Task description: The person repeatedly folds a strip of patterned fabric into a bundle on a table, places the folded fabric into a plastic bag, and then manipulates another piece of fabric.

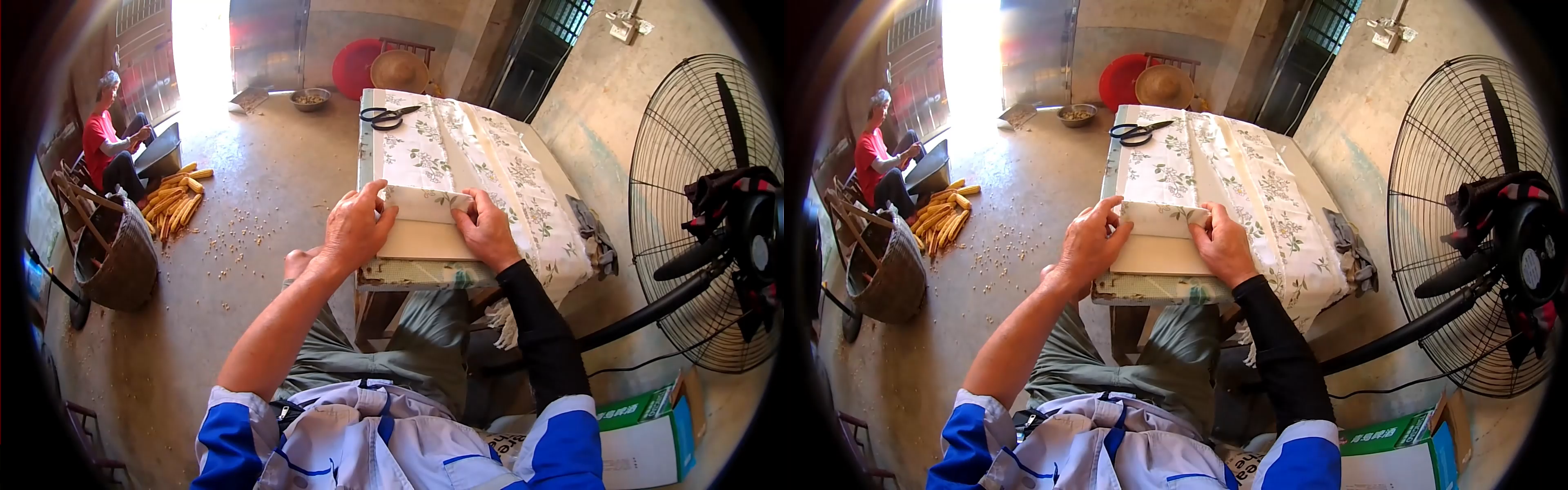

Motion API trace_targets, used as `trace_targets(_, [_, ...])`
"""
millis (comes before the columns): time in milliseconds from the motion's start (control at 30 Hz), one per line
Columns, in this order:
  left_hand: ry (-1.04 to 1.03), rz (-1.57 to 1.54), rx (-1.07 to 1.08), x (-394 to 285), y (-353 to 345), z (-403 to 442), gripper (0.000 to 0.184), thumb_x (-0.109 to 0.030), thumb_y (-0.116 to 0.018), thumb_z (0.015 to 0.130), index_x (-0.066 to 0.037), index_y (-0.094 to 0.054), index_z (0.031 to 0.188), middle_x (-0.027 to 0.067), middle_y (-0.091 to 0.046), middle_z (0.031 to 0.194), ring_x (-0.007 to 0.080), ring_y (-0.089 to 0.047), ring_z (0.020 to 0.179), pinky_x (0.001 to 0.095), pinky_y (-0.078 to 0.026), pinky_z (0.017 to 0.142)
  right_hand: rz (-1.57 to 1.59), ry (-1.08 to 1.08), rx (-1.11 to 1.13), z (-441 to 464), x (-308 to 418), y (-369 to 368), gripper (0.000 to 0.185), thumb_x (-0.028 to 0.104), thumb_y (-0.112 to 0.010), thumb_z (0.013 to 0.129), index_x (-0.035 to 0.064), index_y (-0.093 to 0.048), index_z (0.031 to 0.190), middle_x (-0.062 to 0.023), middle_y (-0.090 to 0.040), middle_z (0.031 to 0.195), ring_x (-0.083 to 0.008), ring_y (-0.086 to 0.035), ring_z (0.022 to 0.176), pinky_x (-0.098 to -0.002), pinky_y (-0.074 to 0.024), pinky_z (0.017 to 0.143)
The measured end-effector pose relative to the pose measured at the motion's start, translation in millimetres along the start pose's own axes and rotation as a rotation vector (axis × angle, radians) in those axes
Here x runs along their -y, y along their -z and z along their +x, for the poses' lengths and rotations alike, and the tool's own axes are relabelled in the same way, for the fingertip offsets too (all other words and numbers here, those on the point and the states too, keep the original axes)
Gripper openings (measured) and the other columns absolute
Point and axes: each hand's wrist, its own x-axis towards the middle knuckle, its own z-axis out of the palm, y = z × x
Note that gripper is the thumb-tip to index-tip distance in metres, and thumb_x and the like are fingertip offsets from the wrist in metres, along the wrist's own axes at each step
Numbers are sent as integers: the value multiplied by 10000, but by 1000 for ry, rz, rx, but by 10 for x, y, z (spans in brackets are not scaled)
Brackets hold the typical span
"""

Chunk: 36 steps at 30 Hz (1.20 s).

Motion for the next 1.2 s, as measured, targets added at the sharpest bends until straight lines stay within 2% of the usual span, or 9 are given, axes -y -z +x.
trace_targets(67, [7,35,-16,-33,-17,6,455,-232,-726,955,-8,-652,1345,121,-769,876,359,-716,972,498,-555,911,-46,6,-13,7,13,-10,420,169,-776,977,-24,-621,1317,-152,-737,841,-315,-744,757,-404,-574,698])
trace_targets(167, [7,102,-18,-18,-57,17,495,-250,-731,965,-30,-638,1399,94,-752,899,310,-711,935,477,-558,870,-54,34,-46,13,-26,-45,472,179,-793,964,-49,-608,1335,-142,-723,820,-322,-730,734,-414,-566,690])
trace_targets(567, [64,181,1,-66,-67,57,555,-270,-733,954,-20,-609,1434,110,-741,881,342,-722,947,501,-553,869,-99,-67,-74,49,-19,-100,563,263,-807,955,-69,-615,1368,-148,-766,845,-329,-762,789,-429,-588,751])
trace_targets(667, [91,159,38,-112,-45,72,536,-250,-697,932,-2,-574,1391,219,-769,1011,428,-710,1025,544,-544,931,-166,-63,-98,48,7,-118,523,236,-836,952,-70,-644,1330,-116,-763,830,-229,-745,737,-362,-592,722])
trace_targets(767, [70,210,-10,-37,-121,74,572,-275,-738,937,-22,-606,1432,110,-737,873,344,-722,948,505,-551,869,-165,-84,-90,34,62,-116,539,261,-815,947,-66,-634,1336,-151,-764,838,-355,-760,799,-445,-585,753])
trace_targets(967, [77,230,-23,-46,-131,73,573,-256,-749,924,-29,-607,1430,120,-738,901,344,-719,975,498,-552,899,-252,-99,-118,9,125,-148,506,240,-829,934,-53,-638,1299,-157,-751,844,-379,-749,823,-469,-577,756])
trace_targets(1067, [86,220,-25,-42,-133,58,565,-250,-756,919,-34,-605,1420,133,-734,976,345,-714,1003,496,-552,914,-306,-36,-180,3,10,-199,505,241,-839,935,-59,-652,1295,-127,-730,775,-316,-736,725,-431,-575,701])
trace_targets(1200, [76,190,-61,-61,-118,27,486,-257,-769,918,-42,-617,1327,139,-713,1042,345,-705,1027,492,-549,919,-322,-39,-189,-18,30,-208,492,245,-824,947,-58,-647,1292,-128,-725,777,-327,-736,738,-441,-572,709])
